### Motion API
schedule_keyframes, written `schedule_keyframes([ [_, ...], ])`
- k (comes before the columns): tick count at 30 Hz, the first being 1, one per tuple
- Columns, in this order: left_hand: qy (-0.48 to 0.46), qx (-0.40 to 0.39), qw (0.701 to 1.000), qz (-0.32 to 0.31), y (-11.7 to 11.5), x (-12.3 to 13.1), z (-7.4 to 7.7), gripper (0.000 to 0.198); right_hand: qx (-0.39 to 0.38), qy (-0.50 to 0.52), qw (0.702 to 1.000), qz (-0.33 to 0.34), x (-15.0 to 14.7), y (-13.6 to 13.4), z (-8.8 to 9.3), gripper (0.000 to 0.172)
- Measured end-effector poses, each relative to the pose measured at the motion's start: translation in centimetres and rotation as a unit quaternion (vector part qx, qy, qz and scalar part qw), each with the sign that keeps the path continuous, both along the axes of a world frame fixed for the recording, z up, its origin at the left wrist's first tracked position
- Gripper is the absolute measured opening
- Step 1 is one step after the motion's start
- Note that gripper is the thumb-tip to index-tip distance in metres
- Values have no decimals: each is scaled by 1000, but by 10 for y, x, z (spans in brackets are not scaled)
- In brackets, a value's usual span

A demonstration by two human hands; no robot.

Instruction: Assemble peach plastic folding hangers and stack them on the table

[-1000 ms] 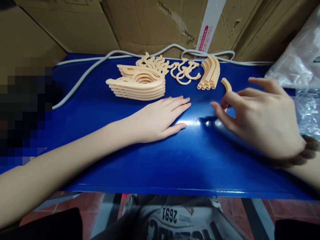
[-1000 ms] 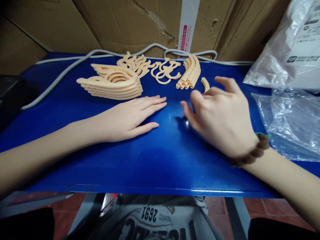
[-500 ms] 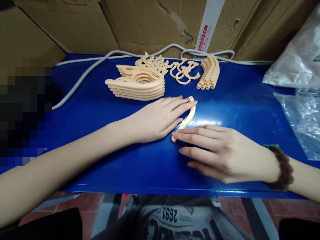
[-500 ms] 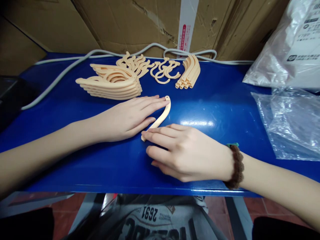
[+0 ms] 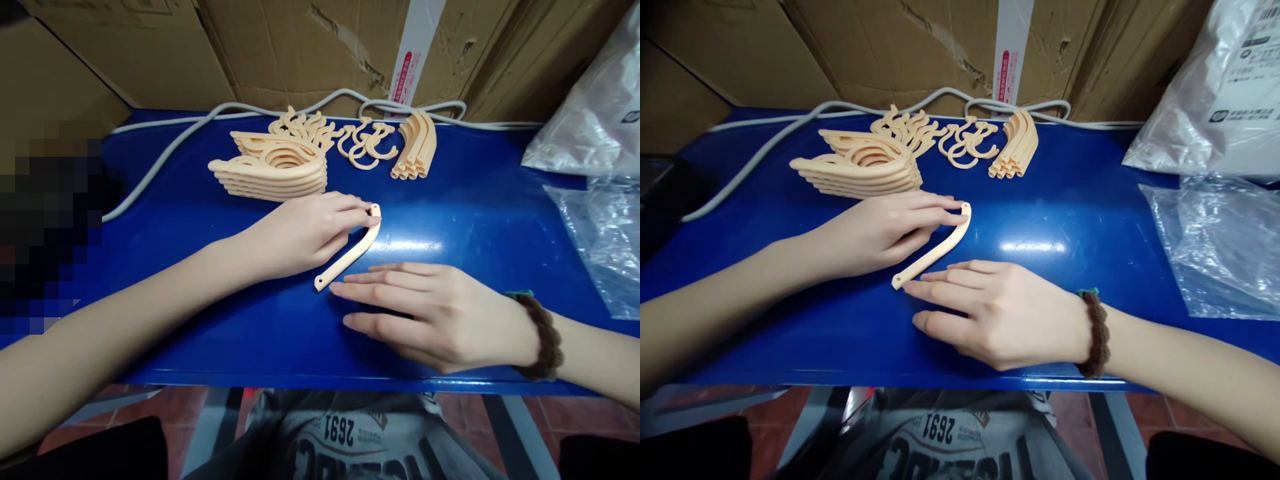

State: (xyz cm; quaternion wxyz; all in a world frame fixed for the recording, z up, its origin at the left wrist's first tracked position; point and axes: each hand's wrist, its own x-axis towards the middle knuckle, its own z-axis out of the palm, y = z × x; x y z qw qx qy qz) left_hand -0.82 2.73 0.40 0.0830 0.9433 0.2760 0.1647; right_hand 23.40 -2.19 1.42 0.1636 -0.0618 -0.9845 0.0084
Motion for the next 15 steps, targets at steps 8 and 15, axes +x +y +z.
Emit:
schedule_keyframes([
  [8, -1, 51, 999, 6, -4, 1, 0, 38, 86, -38, 985, -142, 13, 21, 16, 31],
  [15, 21, 51, 998, 31, -9, 6, 3, 33, 194, -181, 897, -355, 8, 92, 52, 47],
])
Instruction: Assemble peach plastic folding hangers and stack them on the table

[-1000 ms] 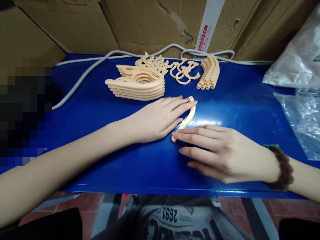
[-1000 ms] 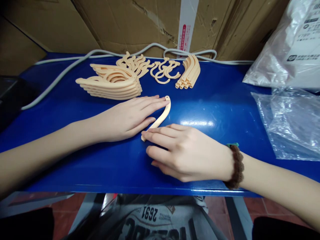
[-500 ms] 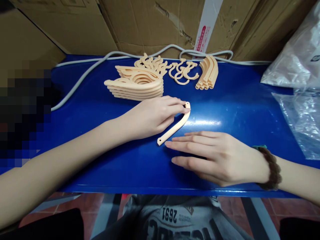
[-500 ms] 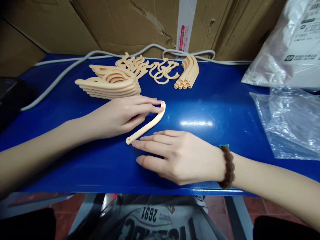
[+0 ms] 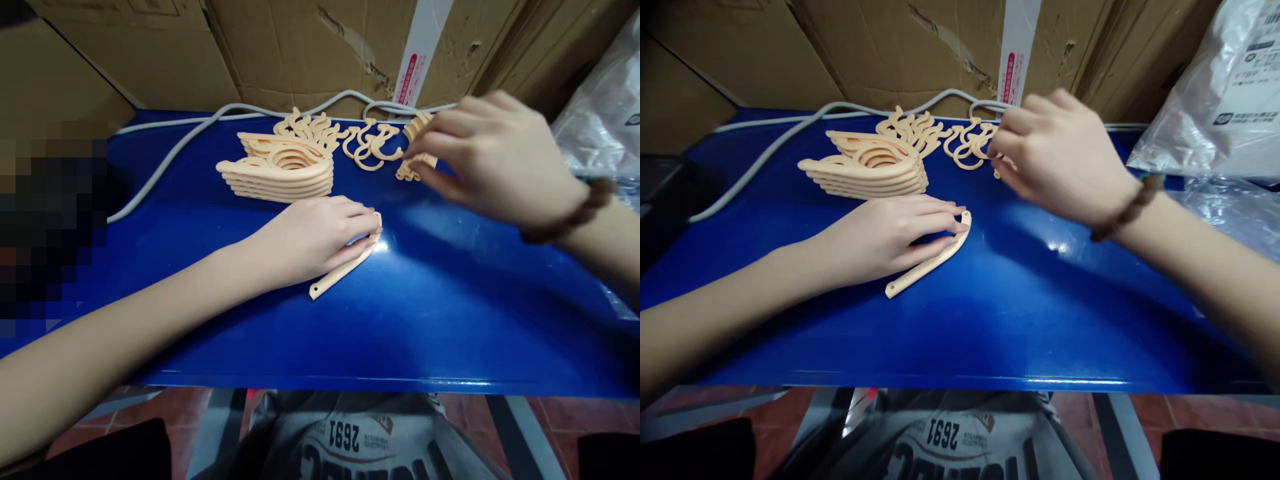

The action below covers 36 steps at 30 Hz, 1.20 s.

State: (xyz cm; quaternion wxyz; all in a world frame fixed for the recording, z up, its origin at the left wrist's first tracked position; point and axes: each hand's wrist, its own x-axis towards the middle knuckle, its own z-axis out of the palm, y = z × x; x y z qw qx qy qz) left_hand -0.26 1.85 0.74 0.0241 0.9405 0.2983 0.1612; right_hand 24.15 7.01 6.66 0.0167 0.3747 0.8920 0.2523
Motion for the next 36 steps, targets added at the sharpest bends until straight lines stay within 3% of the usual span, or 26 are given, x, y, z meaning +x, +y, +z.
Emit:
schedule_keyframes([
  [2, -6, -7, 1000, 2, 0, 0, 0, 31, 25, -33, 999, -27, -8, 26, 7, 45],
  [5, -21, -14, 1000, -1, 1, -1, -1, 30, 9, -43, 999, -13, -20, 59, 12, 42],
  [10, -47, -28, 998, -11, 2, -3, -2, 29, -48, -55, 997, 35, -36, 84, 13, 39],
  [17, -45, -53, 998, 4, 2, -2, -2, 27, -62, -84, 994, 39, -42, 98, 9, 36],
  [29, -36, -75, 997, 3, 2, -1, 1, 26, -14, -136, 987, 85, -40, 100, 1, 36],
  [36, -36, -75, 996, 3, 1, -1, 1, 27, 14, -128, 989, 77, -35, 101, 13, 36],
])
